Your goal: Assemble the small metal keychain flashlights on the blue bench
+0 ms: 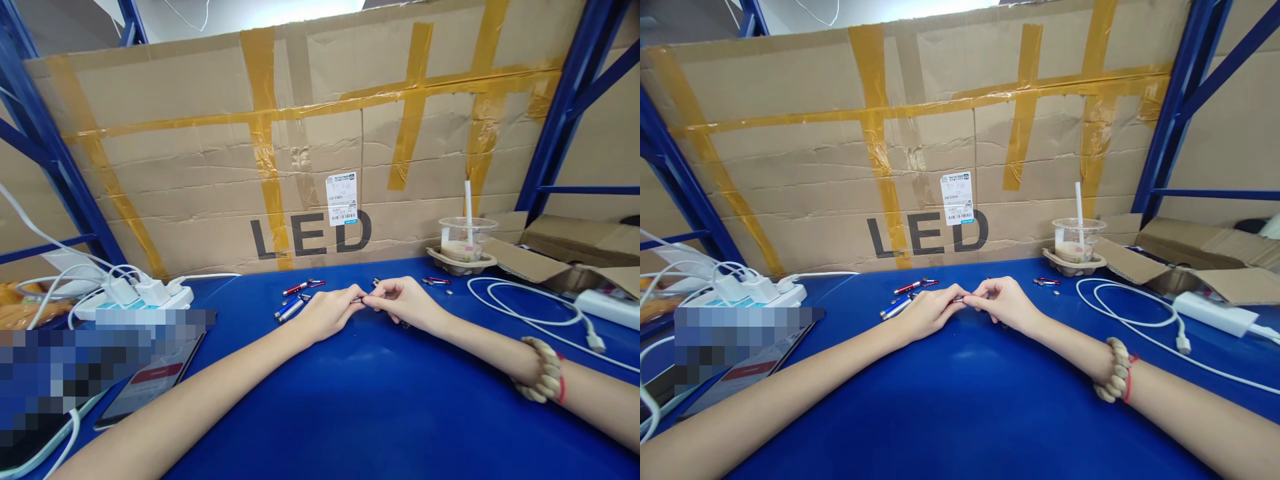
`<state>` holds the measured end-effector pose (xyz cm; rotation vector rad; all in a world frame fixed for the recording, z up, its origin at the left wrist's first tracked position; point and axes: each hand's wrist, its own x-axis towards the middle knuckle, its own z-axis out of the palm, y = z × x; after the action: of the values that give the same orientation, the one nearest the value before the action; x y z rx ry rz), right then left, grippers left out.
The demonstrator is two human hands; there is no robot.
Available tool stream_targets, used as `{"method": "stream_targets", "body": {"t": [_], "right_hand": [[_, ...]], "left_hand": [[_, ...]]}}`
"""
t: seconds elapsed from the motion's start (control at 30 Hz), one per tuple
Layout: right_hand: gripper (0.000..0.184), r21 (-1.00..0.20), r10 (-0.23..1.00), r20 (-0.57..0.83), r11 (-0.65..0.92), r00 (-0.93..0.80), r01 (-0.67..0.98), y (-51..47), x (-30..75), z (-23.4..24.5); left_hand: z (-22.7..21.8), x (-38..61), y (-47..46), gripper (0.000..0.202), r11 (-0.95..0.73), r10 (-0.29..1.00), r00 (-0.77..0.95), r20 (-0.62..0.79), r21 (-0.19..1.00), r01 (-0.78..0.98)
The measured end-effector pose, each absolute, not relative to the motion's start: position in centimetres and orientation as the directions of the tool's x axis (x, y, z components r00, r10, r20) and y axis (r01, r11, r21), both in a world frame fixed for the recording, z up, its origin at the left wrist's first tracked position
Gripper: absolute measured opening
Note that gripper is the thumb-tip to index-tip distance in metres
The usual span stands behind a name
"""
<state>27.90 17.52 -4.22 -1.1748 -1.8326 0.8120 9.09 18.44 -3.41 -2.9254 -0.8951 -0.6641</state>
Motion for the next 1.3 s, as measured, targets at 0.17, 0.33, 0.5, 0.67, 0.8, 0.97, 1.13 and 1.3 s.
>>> {"method": "stream_targets", "body": {"t": [0.17, 0.33, 0.5, 0.67, 0.8, 0.97, 1.13, 1.3], "right_hand": [[0.037, -0.838, 0.927, 0.275, 0.361, -0.256, 0.408, 17.47, 27.87, -4.29], [0.036, -0.849, 0.934, 0.263, 0.343, -0.244, 0.401, 17.5, 27.85, -4.12], [0.036, -0.863, 0.945, 0.232, 0.309, -0.229, 0.4, 17.28, 27.71, -3.84], [0.036, -0.873, 0.952, 0.216, 0.287, -0.217, 0.393, 17.05, 27.63, -3.71], [0.035, -0.878, 0.954, 0.21, 0.28, -0.212, 0.388, 17.02, 27.64, -3.64], [0.035, -0.879, 0.954, 0.211, 0.28, -0.212, 0.386, 16.97, 27.62, -3.58], [0.037, -0.88, 0.957, 0.202, 0.271, -0.21, 0.389, 17.0, 27.64, -3.62], [0.037, -0.873, 0.954, 0.207, 0.28, -0.218, 0.399, 17.06, 27.61, -3.7]], "left_hand": [[-3.28, 9.13, 18.4, 0.015, -0.833, 0.538, 0.748, 0.389, 0.106, 0.543], [-3.35, 9.27, 18.36, 0.015, -0.832, 0.538, 0.749, 0.387, 0.103, 0.545], [-3.64, 9.17, 18.75, 0.016, -0.852, 0.505, 0.76, 0.409, 0.091, 0.516], [-3.75, 9.01, 18.88, 0.016, -0.865, 0.483, 0.765, 0.426, 0.095, 0.493], [-3.78, 8.96, 18.8, 0.015, -0.874, 0.469, 0.766, 0.44, 0.108, 0.473], [-3.92, 8.99, 18.83, 0.015, -0.879, 0.46, 0.764, 0.453, 0.111, 0.463], [-3.93, 8.97, 18.86, 0.015, -0.878, 0.461, 0.763, 0.452, 0.111, 0.465], [-3.8, 8.99, 18.8, 0.015, -0.874, 0.474, 0.763, 0.44, 0.128, 0.469]]}}
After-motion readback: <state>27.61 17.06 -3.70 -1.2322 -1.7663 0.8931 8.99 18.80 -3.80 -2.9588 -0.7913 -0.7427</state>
